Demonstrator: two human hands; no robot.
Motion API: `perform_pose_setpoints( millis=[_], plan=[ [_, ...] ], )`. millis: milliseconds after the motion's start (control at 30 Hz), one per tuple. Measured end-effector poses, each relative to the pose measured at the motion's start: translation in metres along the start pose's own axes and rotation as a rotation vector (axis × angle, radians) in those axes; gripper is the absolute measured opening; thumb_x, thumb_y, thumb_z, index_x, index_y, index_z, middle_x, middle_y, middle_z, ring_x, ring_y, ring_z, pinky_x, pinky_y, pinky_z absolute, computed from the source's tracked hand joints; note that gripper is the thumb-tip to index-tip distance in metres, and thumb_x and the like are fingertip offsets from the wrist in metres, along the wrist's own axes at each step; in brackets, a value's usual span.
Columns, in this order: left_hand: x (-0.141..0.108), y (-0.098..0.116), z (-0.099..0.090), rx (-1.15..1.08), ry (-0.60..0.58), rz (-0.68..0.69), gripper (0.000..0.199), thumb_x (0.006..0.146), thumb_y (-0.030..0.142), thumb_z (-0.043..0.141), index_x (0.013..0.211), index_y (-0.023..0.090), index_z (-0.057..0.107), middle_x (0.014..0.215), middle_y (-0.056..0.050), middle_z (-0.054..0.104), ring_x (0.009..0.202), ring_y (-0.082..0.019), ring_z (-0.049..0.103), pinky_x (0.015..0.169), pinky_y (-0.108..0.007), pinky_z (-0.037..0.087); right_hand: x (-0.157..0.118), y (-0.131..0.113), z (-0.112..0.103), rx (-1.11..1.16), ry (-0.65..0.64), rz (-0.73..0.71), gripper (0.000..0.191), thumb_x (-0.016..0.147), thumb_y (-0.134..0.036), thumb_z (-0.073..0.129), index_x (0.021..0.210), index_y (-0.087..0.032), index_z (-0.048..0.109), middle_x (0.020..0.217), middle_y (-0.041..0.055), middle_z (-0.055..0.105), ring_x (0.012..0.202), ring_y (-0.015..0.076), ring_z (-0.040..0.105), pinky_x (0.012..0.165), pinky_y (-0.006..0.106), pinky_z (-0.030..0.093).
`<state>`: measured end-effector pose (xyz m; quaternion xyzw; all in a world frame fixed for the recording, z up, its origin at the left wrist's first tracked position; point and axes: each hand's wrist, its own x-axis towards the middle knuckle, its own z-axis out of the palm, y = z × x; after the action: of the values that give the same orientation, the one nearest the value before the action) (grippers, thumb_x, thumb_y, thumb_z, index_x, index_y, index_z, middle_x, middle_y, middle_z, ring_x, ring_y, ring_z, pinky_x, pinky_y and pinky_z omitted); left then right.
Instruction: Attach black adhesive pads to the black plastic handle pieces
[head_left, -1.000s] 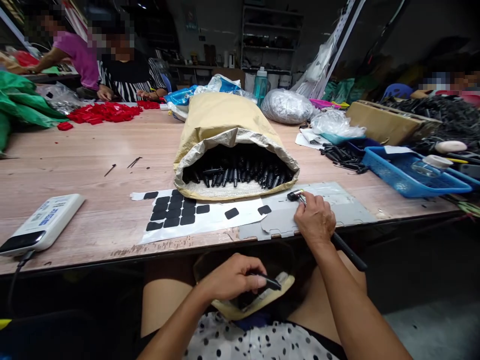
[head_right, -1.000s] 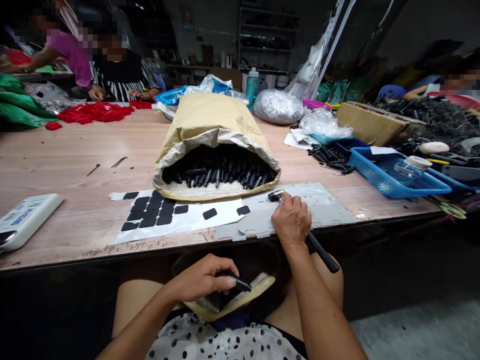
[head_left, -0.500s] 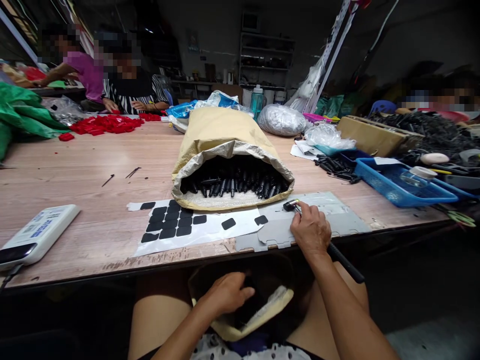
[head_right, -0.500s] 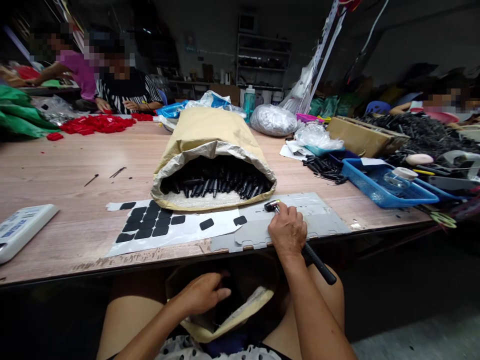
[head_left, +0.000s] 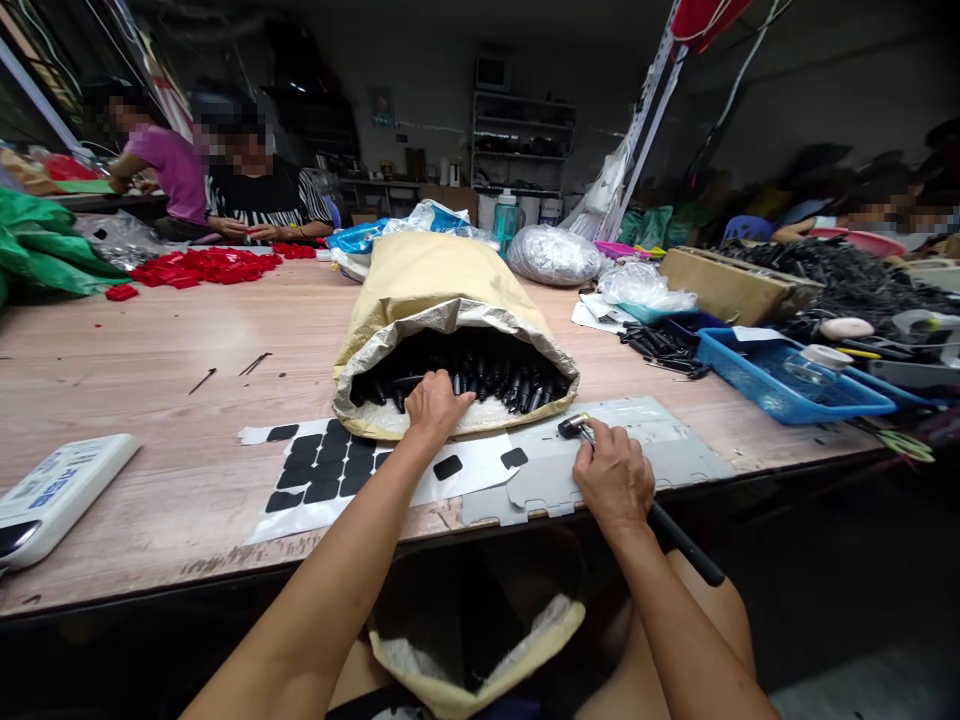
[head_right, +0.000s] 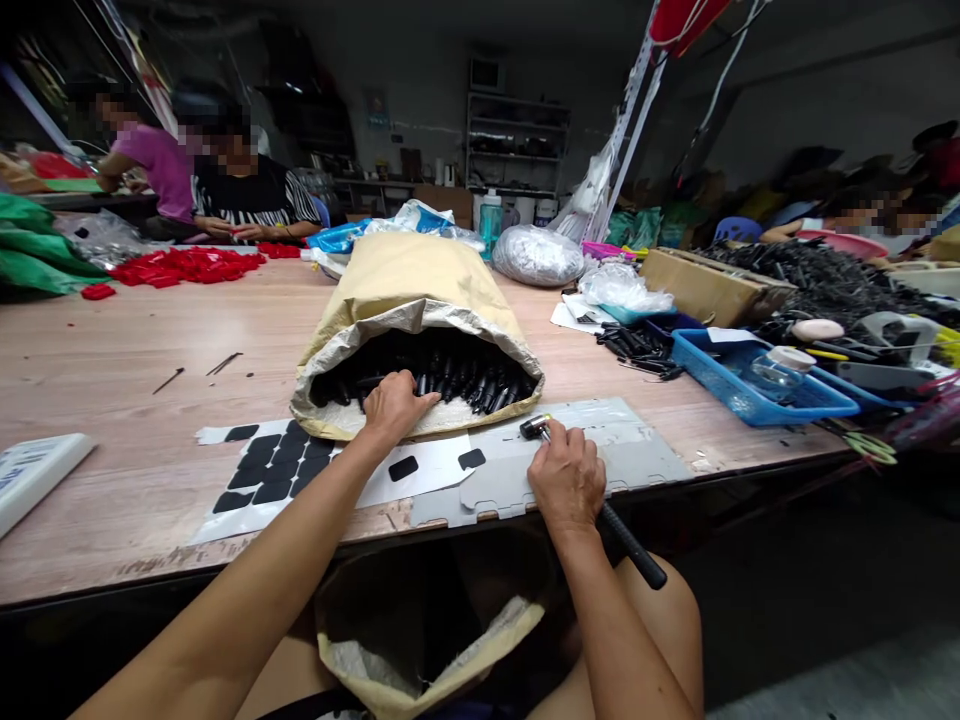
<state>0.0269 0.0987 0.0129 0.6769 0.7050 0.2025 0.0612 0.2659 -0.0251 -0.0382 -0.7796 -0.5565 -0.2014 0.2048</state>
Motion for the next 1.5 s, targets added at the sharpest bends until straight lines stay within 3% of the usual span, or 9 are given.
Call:
perform_pose_setpoints(
  millis=[167, 300, 467, 600, 700, 800, 967, 1267, 1500],
  plan=[
    [0.0, -0.008, 0.004, 0.03, -0.02, 0.052, 0.026, 0.085, 0.044, 0.066, 0.099, 0.022, 0.068, 0.112, -0.011, 0.068, 0.102, -0.03, 0.067, 0.081, -0.038, 0.051, 0.0, -0.002, -0.002, 0.008, 0.002, 0.042, 0.034, 0.091, -0.026, 0.054, 0.124, -0.022, 0.061, 0.1, 0.0088, 0.06, 0.089, 0.0221, 0.053, 0.071, 0.034, 0.03],
    [-0.009, -0.017, -0.004, 0.035, -0.008, 0.106, 0.017, 0.085, 0.03, 0.06, 0.098, 0.022, 0.068, 0.109, -0.01, 0.069, 0.101, -0.03, 0.066, 0.08, -0.037, 0.05, -0.001, -0.004, -0.004, 0.004, -0.004, 0.08, 0.024, 0.091, -0.029, 0.056, 0.112, -0.019, 0.064, 0.1, 0.0089, 0.061, 0.091, 0.0227, 0.054, 0.071, 0.033, 0.03],
    [-0.046, -0.029, -0.025, -0.157, -0.088, 0.332, 0.014, 0.084, 0.03, 0.062, 0.096, 0.023, 0.066, 0.098, -0.004, 0.071, 0.096, -0.024, 0.064, 0.079, -0.033, 0.047, 0.0, 0.0, -0.001, 0.001, -0.04, 0.058, 0.02, 0.094, -0.031, 0.055, 0.104, -0.019, 0.067, 0.099, 0.0094, 0.062, 0.092, 0.0229, 0.053, 0.071, 0.033, 0.03],
    [-0.082, -0.042, -0.022, -0.367, -0.235, 0.463, 0.012, 0.081, 0.028, 0.066, 0.092, 0.023, 0.068, 0.095, -0.002, 0.069, 0.091, -0.021, 0.062, 0.079, -0.031, 0.046, 0.003, 0.005, -0.003, 0.052, -0.071, 0.048, 0.02, 0.094, -0.029, 0.054, 0.104, -0.019, 0.068, 0.099, 0.009, 0.063, 0.092, 0.0229, 0.053, 0.074, 0.033, 0.032],
    [-0.094, -0.047, -0.012, -0.471, -0.238, 0.439, 0.015, 0.08, 0.026, 0.067, 0.094, 0.023, 0.069, 0.094, -0.001, 0.067, 0.088, -0.02, 0.06, 0.077, -0.031, 0.045, -0.001, 0.003, -0.013, 0.203, -0.053, 0.011, 0.021, 0.094, -0.028, 0.052, 0.103, -0.019, 0.067, 0.099, 0.0092, 0.065, 0.094, 0.0231, 0.055, 0.079, 0.033, 0.037],
    [-0.094, -0.047, -0.007, -0.512, -0.241, 0.415, 0.016, 0.079, 0.027, 0.07, 0.094, 0.023, 0.071, 0.092, -0.001, 0.065, 0.089, -0.019, 0.06, 0.078, -0.031, 0.045, -0.014, -0.011, -0.03, 0.497, -0.012, -0.035, 0.023, 0.096, -0.032, 0.048, 0.107, -0.021, 0.065, 0.105, 0.0091, 0.066, 0.097, 0.0225, 0.059, 0.084, 0.033, 0.043],
    [-0.092, -0.046, -0.007, -0.503, -0.254, 0.401, 0.017, 0.077, 0.029, 0.073, 0.093, 0.022, 0.073, 0.091, -0.001, 0.066, 0.091, -0.021, 0.06, 0.08, -0.031, 0.044, -0.036, -0.051, -0.054, 0.899, -0.193, -0.175, 0.027, 0.099, -0.033, 0.046, 0.111, -0.021, 0.066, 0.101, 0.0069, 0.068, 0.095, 0.0192, 0.063, 0.087, 0.031, 0.049],
    [-0.09, -0.049, -0.006, -0.579, -0.307, 0.36, 0.021, 0.071, 0.022, 0.077, 0.091, 0.022, 0.075, 0.088, -0.001, 0.066, 0.088, -0.02, 0.06, 0.077, -0.029, 0.045, -0.04, -0.082, -0.071, 0.863, -0.053, -0.303, 0.03, 0.101, -0.027, 0.046, 0.122, -0.021, 0.066, 0.099, 0.0078, 0.069, 0.092, 0.0189, 0.065, 0.086, 0.032, 0.051],
    [-0.09, -0.047, -0.004, -0.592, -0.296, 0.319, 0.017, 0.067, 0.02, 0.077, 0.084, 0.02, 0.073, 0.082, 0.001, 0.062, 0.082, -0.017, 0.057, 0.071, -0.027, 0.041, -0.051, -0.09, -0.061, 0.724, -0.1, -0.336, 0.031, 0.101, -0.024, 0.045, 0.124, -0.021, 0.066, 0.094, 0.0068, 0.067, 0.088, 0.0185, 0.064, 0.082, 0.03, 0.05]
  ],
)
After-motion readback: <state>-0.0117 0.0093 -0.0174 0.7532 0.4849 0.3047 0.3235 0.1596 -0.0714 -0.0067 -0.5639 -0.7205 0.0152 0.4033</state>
